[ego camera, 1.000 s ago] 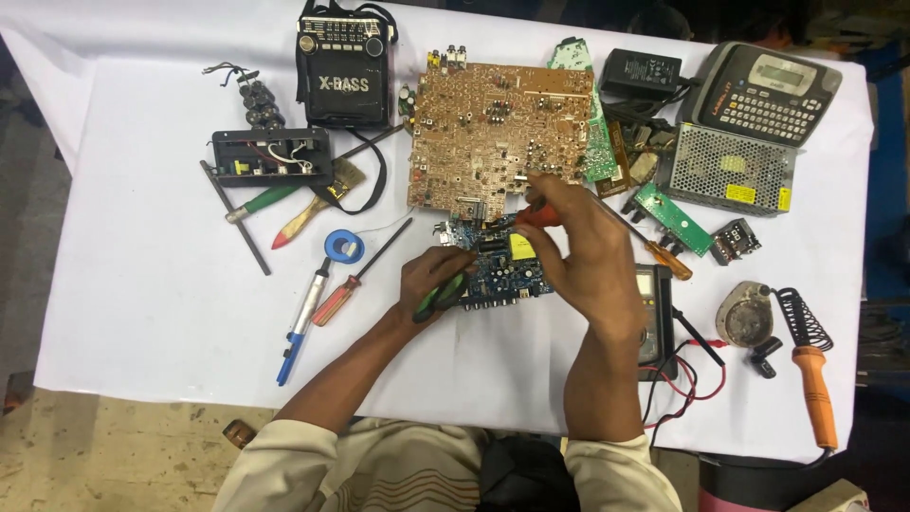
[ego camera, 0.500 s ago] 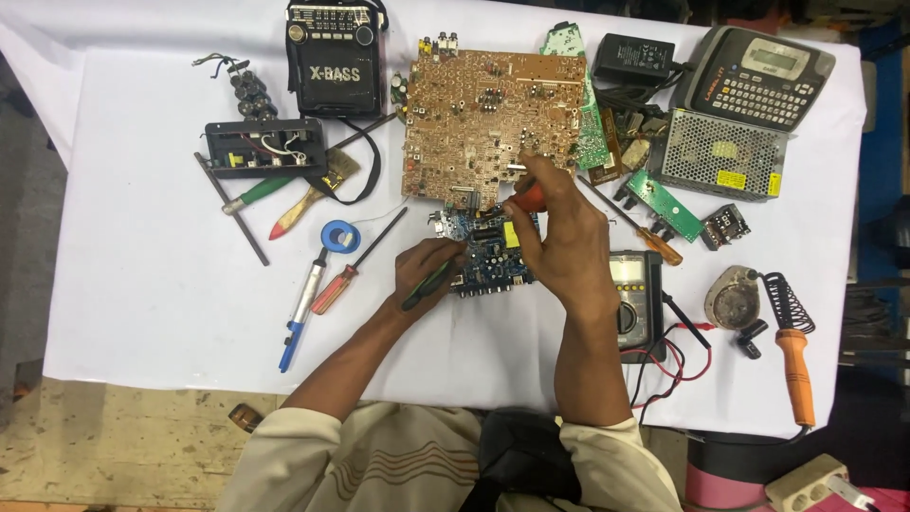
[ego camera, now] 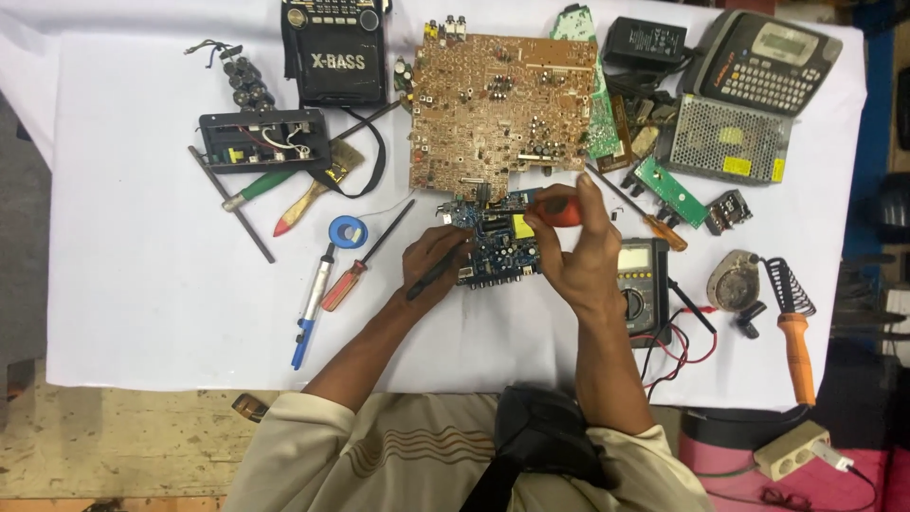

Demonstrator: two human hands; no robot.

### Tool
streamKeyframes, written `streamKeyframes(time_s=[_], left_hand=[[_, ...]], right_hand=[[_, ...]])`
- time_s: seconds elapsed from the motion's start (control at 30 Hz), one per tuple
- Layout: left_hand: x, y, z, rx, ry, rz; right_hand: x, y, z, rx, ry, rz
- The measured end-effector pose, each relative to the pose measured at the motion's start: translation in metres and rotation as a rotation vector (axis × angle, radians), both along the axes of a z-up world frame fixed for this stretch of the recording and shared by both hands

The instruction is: Disassembling components from an electronic circuit board using a screwdriver and pliers.

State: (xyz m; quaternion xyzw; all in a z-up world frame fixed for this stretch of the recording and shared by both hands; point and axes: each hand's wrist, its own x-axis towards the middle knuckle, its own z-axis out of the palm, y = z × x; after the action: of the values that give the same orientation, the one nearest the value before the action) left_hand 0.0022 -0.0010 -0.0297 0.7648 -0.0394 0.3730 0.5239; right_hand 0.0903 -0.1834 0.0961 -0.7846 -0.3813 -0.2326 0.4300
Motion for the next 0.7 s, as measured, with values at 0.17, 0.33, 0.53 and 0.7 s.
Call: streamKeyframes(time_s=[0.17,0.33,0.53,0.7], left_hand=[[-0.007,0.002,0.006,-0.164,0.020,-0.054],[-0.019,0.004,0.020,-0.199,0.035,-0.074],[-0.021,-0.009,0.017,-0.221,0.039,-0.115],[-0.020,-0.018,0.011,-0.247,0.024,-0.107]], right_hand=[[-0.018,-0.032,-0.013,0.056,-0.005,-0.082],[-0.041,-0.046,-0.013,0.089,-0.007,-0.102],[-0.051,-0.052,-0.033,0.130,-0.082,-0.102],[-0.053,-0.053,-0.040,0.159,-0.088,-0.119]])
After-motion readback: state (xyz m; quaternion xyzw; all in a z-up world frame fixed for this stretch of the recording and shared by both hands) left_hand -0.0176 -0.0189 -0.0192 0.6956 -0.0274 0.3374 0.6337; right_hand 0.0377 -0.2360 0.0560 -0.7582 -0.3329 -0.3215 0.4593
